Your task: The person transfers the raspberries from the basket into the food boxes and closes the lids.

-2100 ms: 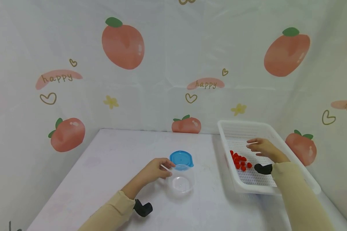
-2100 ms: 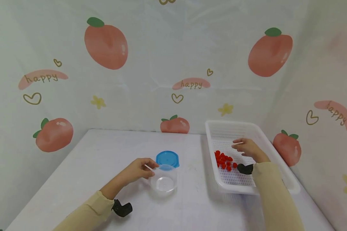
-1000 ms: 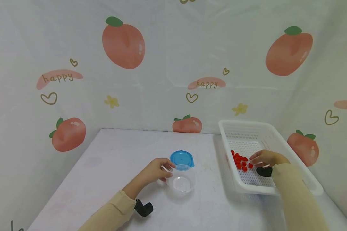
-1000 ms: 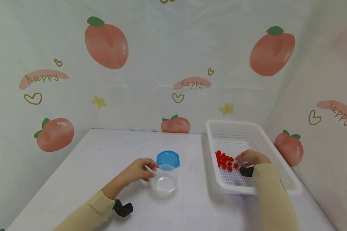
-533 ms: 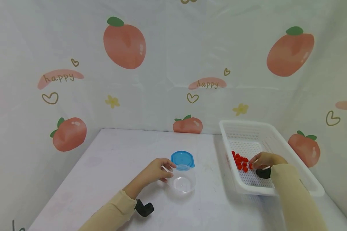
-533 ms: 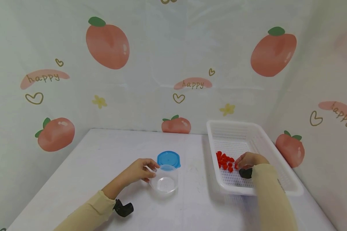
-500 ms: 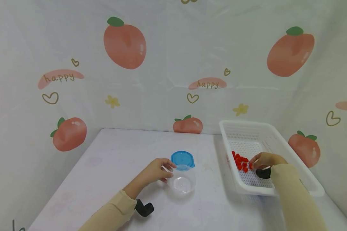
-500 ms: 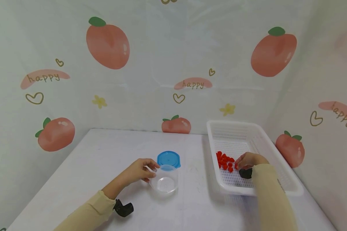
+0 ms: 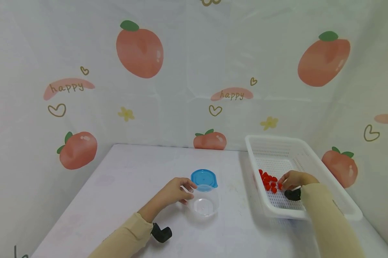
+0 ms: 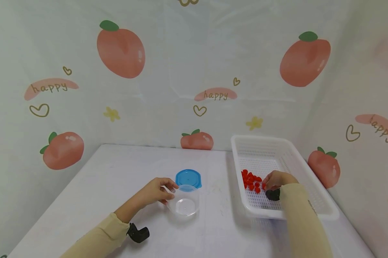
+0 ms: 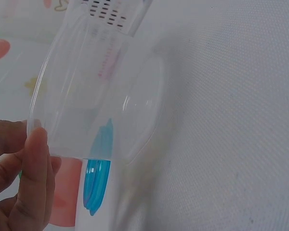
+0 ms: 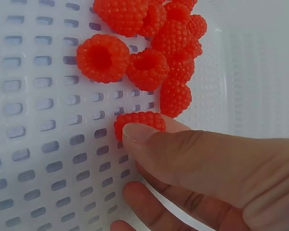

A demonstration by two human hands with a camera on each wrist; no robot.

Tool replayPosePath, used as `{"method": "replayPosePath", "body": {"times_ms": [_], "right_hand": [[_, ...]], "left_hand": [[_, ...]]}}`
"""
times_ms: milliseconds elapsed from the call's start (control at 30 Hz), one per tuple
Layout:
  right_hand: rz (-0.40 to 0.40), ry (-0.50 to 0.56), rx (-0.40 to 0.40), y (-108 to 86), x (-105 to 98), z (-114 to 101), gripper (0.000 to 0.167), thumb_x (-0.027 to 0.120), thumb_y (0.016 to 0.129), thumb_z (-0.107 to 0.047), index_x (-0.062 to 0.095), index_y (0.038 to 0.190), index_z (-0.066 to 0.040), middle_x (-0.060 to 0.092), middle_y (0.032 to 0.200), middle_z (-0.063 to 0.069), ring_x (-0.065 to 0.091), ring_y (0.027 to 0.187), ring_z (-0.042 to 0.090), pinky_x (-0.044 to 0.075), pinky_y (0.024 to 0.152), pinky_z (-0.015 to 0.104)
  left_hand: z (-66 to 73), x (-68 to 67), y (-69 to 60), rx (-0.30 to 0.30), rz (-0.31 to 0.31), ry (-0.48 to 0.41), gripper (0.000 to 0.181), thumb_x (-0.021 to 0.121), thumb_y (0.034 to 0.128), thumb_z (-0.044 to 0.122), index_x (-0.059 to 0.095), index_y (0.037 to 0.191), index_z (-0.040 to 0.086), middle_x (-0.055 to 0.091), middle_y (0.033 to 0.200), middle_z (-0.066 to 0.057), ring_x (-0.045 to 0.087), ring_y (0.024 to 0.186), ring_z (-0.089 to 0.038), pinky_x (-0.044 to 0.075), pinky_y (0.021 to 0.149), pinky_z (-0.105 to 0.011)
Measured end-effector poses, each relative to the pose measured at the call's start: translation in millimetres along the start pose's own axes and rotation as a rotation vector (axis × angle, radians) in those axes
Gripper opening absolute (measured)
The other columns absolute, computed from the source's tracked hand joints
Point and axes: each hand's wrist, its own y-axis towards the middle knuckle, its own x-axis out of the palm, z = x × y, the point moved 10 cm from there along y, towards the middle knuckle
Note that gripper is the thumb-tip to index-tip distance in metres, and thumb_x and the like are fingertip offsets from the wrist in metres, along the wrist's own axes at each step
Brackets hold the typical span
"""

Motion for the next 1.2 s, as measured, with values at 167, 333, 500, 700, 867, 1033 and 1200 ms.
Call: {"method": "replayPosePath", "body": {"times_ms": [167, 333, 500, 700, 867, 1033, 1200], "right_hand": [[-0.001, -0.06, -0.019, 2.6, 0, -1, 0.026, 0.07, 0.085, -0.011, 0.062, 0.108, 0.0, 0.062, 0.105, 0.016, 0.054, 0.1, 0.031, 0.039, 0.096, 0.063], [-0.002, -0.069, -0.02, 4.0, 0, -1, 0.025, 0.07, 0.085, -0.012, 0.062, 0.107, -0.001, 0.063, 0.105, 0.016, 0.055, 0.1, 0.032, 0.038, 0.097, 0.065], [-0.006, -0.07, -0.017, 4.3, 0, 0, 0.024, 0.069, 0.085, -0.01, 0.062, 0.106, -0.001, 0.063, 0.104, 0.016, 0.055, 0.101, 0.033, 0.039, 0.095, 0.063], [0.008, -0.04, -0.006, 4.1, -2, 2, 0.028, 0.07, 0.086, -0.013, 0.06, 0.109, 0.0, 0.061, 0.108, 0.02, 0.053, 0.103, 0.036, 0.041, 0.095, 0.063], [0.045, -0.006, -0.014, 2.7, -7, 2, 0.032, 0.069, 0.087, -0.015, 0.06, 0.112, 0.003, 0.063, 0.107, 0.018, 0.056, 0.1, 0.032, 0.046, 0.093, 0.057], [0.091, 0.076, -0.039, 0.4, -13, 0, 0.029, 0.065, 0.089, -0.012, 0.059, 0.111, 0.006, 0.067, 0.099, 0.011, 0.061, 0.092, 0.023, 0.051, 0.089, 0.047], [0.118, 0.159, -0.095, -1.8, -21, -4, 0.034, 0.062, 0.091, -0.013, 0.052, 0.117, 0.008, 0.067, 0.104, 0.013, 0.063, 0.094, 0.023, 0.05, 0.095, 0.051]], "left_hand": [[-0.2, 0.5, -0.2, -0.007, 0.0, 0.001, 0.029, 0.075, 0.0815, 0.006, 0.067, 0.109, 0.001, 0.059, 0.097, -0.009, 0.059, 0.065, -0.016, 0.058, 0.06, -0.028], [-2.0, 0.9, 0.8, -0.014, 0.0, 0.007, 0.029, 0.075, 0.0816, 0.006, 0.067, 0.109, 0.002, 0.059, 0.097, -0.009, 0.059, 0.064, -0.016, 0.058, 0.06, -0.028], [-1.1, 1.0, 0.2, -0.017, 0.003, 0.011, 0.029, 0.075, 0.0811, 0.005, 0.067, 0.109, 0.002, 0.059, 0.097, -0.009, 0.059, 0.063, -0.016, 0.058, 0.06, -0.028], [0.7, 1.0, -0.8, -0.019, 0.006, 0.016, 0.029, 0.075, 0.0813, 0.005, 0.067, 0.109, 0.002, 0.06, 0.097, -0.009, 0.059, 0.064, -0.015, 0.058, 0.06, -0.028], [1.8, 1.4, -1.9, -0.031, 0.011, 0.03, 0.028, 0.074, 0.0819, 0.004, 0.067, 0.109, 0.002, 0.06, 0.097, -0.01, 0.059, 0.066, -0.016, 0.058, 0.06, -0.028], [2.5, 1.9, -2.3, -0.038, 0.012, 0.037, 0.028, 0.074, 0.0822, 0.004, 0.066, 0.109, 0.003, 0.06, 0.097, -0.01, 0.059, 0.066, -0.016, 0.058, 0.06, -0.028], [2.8, 1.8, -2.7, -0.039, 0.014, 0.042, 0.028, 0.074, 0.0824, 0.005, 0.066, 0.109, 0.003, 0.06, 0.098, -0.01, 0.059, 0.066, -0.016, 0.058, 0.06, -0.028]]}}
